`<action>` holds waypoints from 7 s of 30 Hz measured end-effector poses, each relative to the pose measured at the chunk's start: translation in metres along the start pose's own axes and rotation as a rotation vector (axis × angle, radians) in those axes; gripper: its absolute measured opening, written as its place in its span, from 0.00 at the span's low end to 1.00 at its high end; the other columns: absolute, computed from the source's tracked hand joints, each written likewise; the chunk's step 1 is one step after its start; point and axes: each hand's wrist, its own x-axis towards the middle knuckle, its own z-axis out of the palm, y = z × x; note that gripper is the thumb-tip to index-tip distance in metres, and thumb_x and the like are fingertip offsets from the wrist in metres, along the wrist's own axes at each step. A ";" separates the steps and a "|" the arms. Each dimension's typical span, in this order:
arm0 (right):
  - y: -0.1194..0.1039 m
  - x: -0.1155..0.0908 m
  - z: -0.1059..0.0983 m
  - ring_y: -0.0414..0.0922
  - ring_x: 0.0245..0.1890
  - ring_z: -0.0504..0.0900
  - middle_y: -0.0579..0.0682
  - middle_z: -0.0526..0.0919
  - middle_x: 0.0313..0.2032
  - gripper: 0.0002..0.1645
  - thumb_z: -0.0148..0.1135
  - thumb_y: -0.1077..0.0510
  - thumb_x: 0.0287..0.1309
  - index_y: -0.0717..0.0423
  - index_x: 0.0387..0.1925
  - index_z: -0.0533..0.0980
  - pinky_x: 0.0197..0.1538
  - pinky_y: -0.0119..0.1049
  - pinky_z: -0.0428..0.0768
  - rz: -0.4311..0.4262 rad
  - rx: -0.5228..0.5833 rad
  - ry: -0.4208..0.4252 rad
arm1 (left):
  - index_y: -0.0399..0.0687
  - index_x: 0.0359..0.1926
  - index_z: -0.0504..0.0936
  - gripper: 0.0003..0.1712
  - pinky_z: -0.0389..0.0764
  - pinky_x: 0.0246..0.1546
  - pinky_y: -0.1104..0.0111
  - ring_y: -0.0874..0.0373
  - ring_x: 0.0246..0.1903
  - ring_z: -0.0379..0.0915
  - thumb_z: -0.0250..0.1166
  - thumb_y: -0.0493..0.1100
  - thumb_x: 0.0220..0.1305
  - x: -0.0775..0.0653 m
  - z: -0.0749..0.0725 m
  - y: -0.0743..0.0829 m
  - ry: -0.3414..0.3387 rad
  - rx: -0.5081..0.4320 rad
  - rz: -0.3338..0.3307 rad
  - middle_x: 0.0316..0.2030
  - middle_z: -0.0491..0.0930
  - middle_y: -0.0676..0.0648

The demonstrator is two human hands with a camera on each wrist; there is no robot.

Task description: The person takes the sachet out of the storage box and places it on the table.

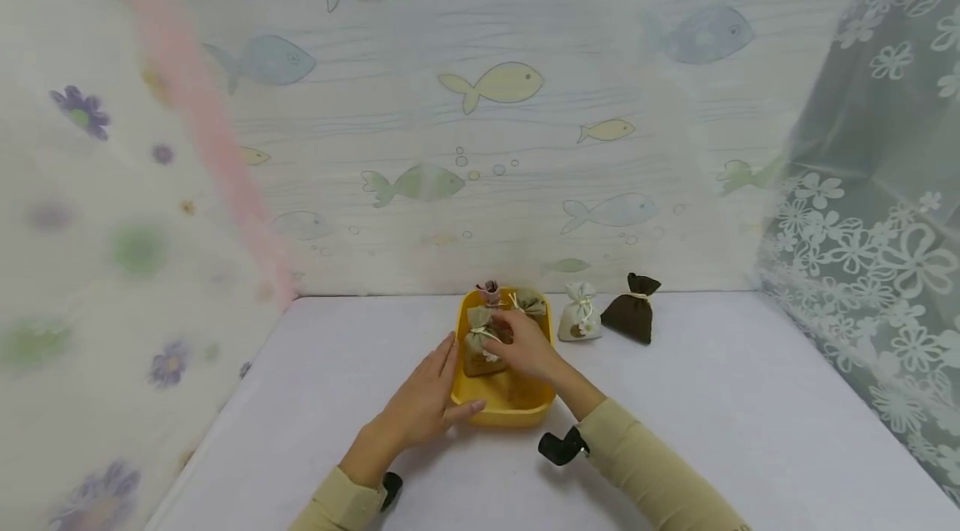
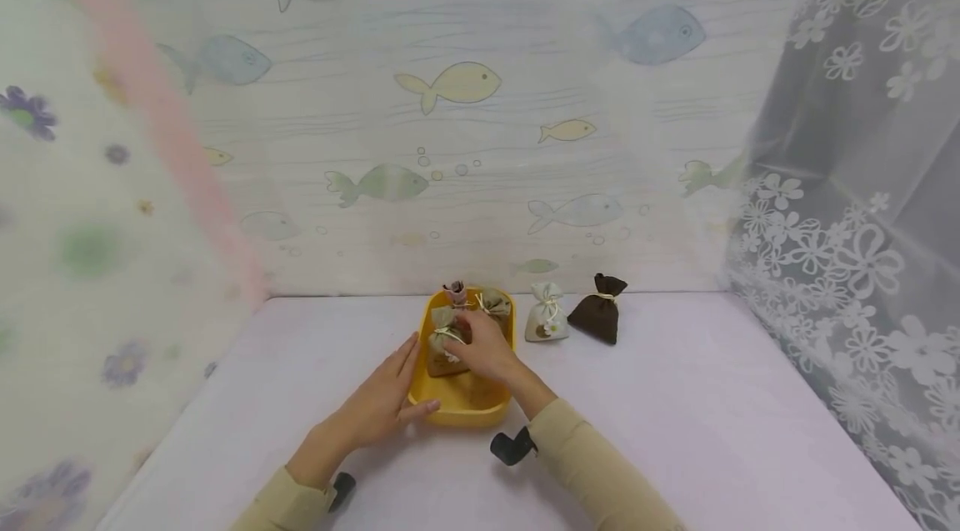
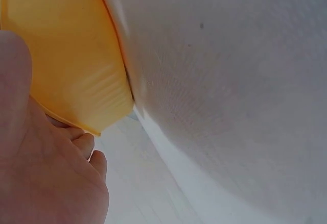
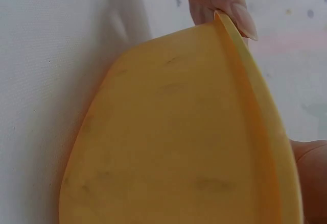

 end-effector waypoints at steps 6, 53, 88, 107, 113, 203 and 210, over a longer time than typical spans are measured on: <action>0.005 0.004 0.006 0.57 0.63 0.78 0.60 0.80 0.59 0.24 0.64 0.60 0.70 0.66 0.63 0.74 0.66 0.52 0.76 -0.023 0.053 -0.005 | 0.31 0.80 0.44 0.60 0.53 0.76 0.48 0.42 0.79 0.43 0.55 0.73 0.70 0.000 0.000 0.000 -0.005 -0.016 0.002 0.81 0.41 0.36; -0.010 -0.007 -0.007 0.47 0.51 0.83 0.49 0.86 0.48 0.14 0.66 0.58 0.68 0.56 0.53 0.83 0.56 0.46 0.84 -0.034 0.096 0.007 | 0.32 0.80 0.44 0.60 0.54 0.76 0.49 0.42 0.79 0.43 0.57 0.71 0.70 0.001 0.003 -0.001 -0.002 -0.007 0.000 0.81 0.41 0.35; -0.028 -0.053 -0.096 0.48 0.44 0.84 0.48 0.82 0.37 0.07 0.67 0.54 0.68 0.53 0.34 0.81 0.51 0.45 0.85 -0.118 0.010 0.036 | 0.32 0.80 0.45 0.60 0.53 0.77 0.49 0.42 0.79 0.45 0.57 0.72 0.70 0.000 0.000 0.001 -0.012 -0.011 -0.016 0.81 0.41 0.37; 0.007 -0.075 -0.137 0.46 0.41 0.84 0.51 0.81 0.36 0.07 0.69 0.57 0.67 0.56 0.34 0.81 0.44 0.33 0.84 -0.071 -0.018 0.094 | 0.33 0.80 0.43 0.61 0.53 0.77 0.49 0.43 0.79 0.43 0.56 0.72 0.69 0.000 0.003 -0.001 -0.022 -0.014 -0.036 0.81 0.39 0.38; 0.018 -0.080 -0.151 0.49 0.46 0.86 0.52 0.84 0.41 0.08 0.67 0.56 0.68 0.58 0.41 0.81 0.45 0.34 0.84 -0.036 -0.031 0.113 | 0.32 0.80 0.44 0.60 0.53 0.77 0.50 0.42 0.79 0.44 0.57 0.71 0.70 0.001 0.002 0.000 -0.013 -0.006 -0.030 0.81 0.39 0.38; 0.090 -0.104 -0.170 0.63 0.55 0.79 0.68 0.78 0.54 0.27 0.68 0.55 0.68 0.73 0.58 0.76 0.57 0.52 0.82 0.163 -0.188 0.250 | 0.30 0.79 0.45 0.60 0.54 0.76 0.50 0.42 0.79 0.44 0.58 0.70 0.70 0.001 0.003 0.000 -0.001 -0.023 -0.008 0.81 0.40 0.36; 0.082 -0.108 -0.170 0.63 0.55 0.79 0.67 0.77 0.55 0.27 0.68 0.56 0.67 0.72 0.59 0.75 0.58 0.54 0.81 0.141 -0.203 0.254 | 0.30 0.79 0.45 0.60 0.54 0.77 0.50 0.42 0.79 0.44 0.58 0.70 0.70 0.001 0.003 -0.001 0.010 -0.024 -0.001 0.81 0.41 0.36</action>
